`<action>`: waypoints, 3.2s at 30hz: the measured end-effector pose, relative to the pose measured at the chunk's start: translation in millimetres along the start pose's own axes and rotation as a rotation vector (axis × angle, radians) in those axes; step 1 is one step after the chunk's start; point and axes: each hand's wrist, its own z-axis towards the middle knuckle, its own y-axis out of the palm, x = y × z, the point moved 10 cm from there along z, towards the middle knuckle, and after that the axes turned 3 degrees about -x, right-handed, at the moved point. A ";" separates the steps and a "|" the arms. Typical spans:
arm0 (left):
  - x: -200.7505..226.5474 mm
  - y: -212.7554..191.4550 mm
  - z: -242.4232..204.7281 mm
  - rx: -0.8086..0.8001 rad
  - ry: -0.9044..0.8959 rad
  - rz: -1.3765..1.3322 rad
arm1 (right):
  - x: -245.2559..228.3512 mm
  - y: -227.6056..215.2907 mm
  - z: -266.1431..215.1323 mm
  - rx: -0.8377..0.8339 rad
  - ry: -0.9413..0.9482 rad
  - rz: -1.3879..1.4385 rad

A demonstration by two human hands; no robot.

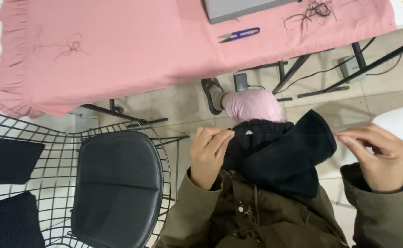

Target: Hand sewing a black piece of fabric using a needle and thread.

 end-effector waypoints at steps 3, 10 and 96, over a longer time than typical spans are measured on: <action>-0.7 5.9 -5.4 -0.035 -0.008 0.014 | -15.6 -12.6 -1.9 0.109 -0.037 0.064; -38.7 20.5 -25.1 -0.064 -0.175 -0.175 | 34.1 -24.6 -9.1 0.214 -0.181 0.448; -50.7 162.4 -110.6 -0.720 -0.492 -1.026 | -73.5 93.5 -7.0 -0.247 -0.827 -0.167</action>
